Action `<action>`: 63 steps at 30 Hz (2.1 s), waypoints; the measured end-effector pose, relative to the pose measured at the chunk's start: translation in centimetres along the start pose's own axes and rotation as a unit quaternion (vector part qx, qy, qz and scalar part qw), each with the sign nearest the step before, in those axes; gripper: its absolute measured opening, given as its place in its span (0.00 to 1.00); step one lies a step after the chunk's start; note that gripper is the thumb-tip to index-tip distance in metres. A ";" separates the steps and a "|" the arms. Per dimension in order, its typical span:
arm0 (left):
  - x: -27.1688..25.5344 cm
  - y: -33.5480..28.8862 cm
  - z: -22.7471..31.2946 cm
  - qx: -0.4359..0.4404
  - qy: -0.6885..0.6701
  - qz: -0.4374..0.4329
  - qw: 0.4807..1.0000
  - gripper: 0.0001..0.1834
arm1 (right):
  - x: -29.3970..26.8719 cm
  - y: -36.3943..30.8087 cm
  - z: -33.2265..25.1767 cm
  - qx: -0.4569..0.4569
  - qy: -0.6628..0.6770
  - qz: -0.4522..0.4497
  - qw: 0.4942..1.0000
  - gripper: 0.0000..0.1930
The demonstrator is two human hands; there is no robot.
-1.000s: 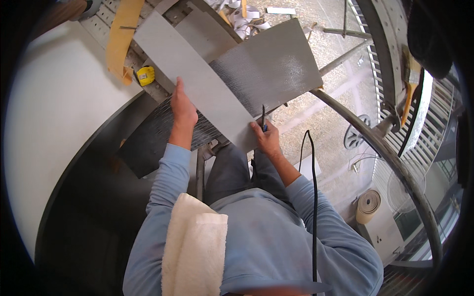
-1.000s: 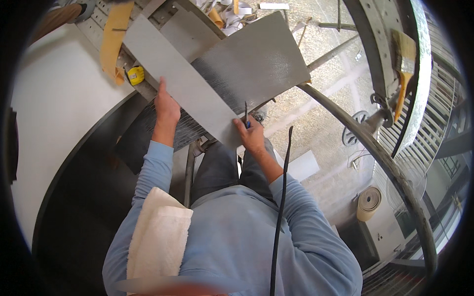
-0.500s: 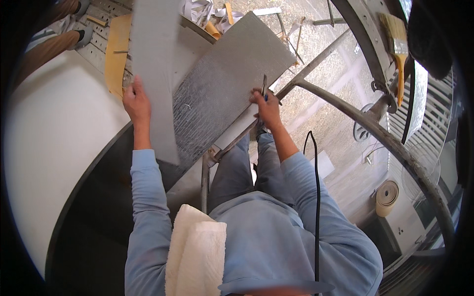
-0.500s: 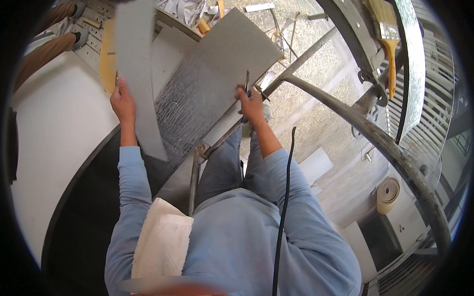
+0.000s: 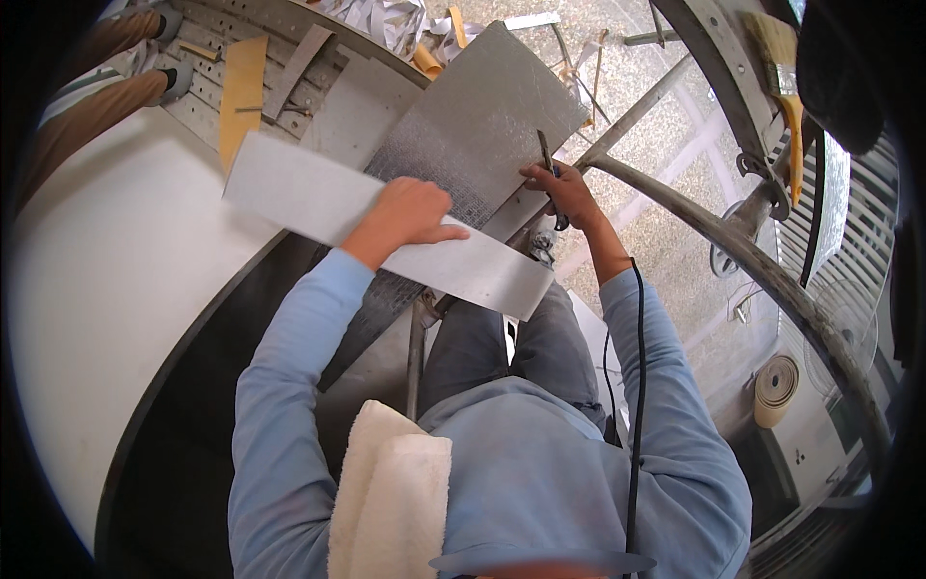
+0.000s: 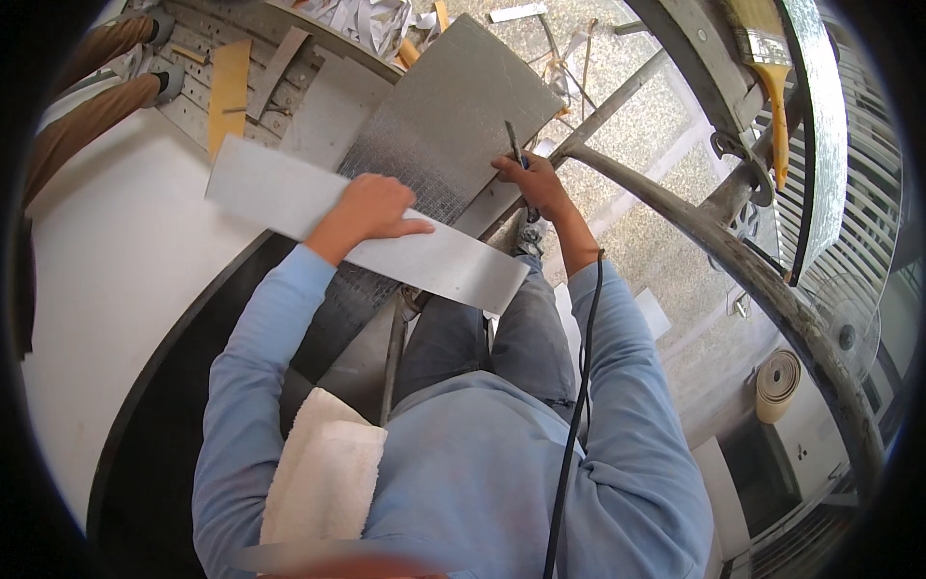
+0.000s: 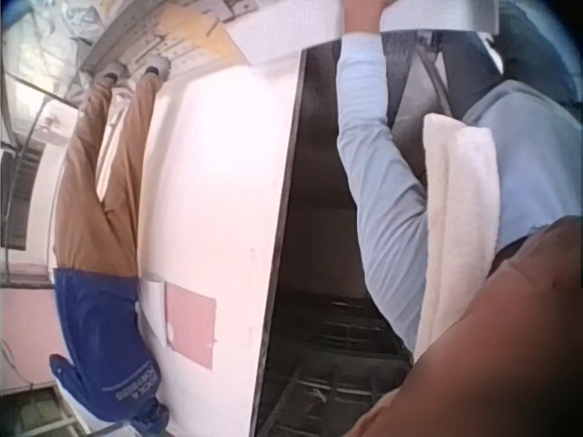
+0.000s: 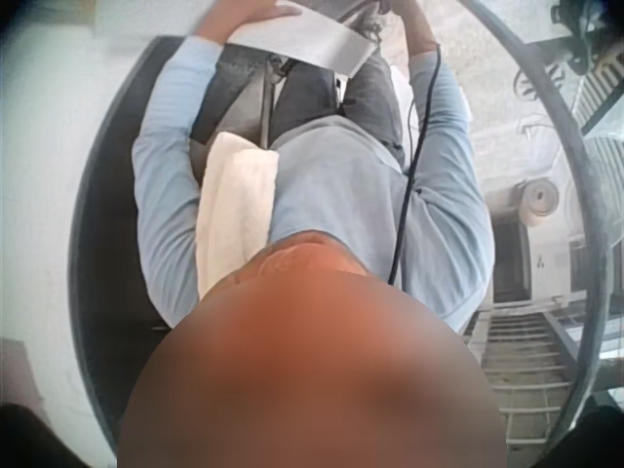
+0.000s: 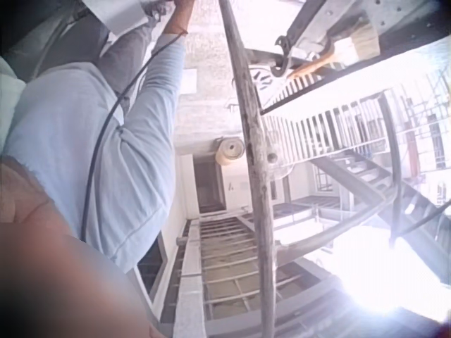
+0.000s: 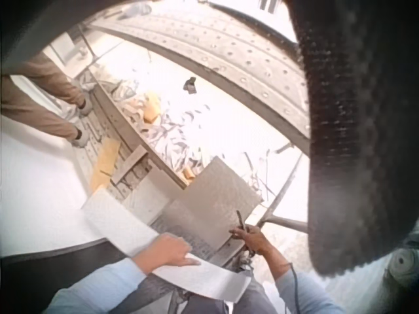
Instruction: The person measures and marks a metal sheet on a scaffold using a tape measure and a marker. They repeatedly position the tape, mark lines, and reposition the sheet to continue marking.
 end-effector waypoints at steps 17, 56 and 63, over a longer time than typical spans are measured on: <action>1.9 4.7 -2.3 -0.057 -0.062 0.441 0.894 0.32 | 3.5 -4.1 7.4 0.034 -0.185 0.147 0.971 0.21; 9.5 -4.4 -13.3 -0.239 -0.239 0.462 0.820 0.41 | 7.5 -6.1 10.3 0.001 -0.148 0.179 0.973 0.23; 9.5 -3.3 -13.2 -0.276 -0.237 0.419 0.832 0.50 | 8.1 -7.2 10.3 0.029 -0.171 0.178 0.969 0.23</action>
Point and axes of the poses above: each hand's wrist, its own y-axis towards the middle knuckle, its own x-axis out of the palm, z = x × y, the point moved 8 cm from there along y, towards the middle knuckle, and after that the axes turned 7 degrees about -y, right-handed, at the moved point
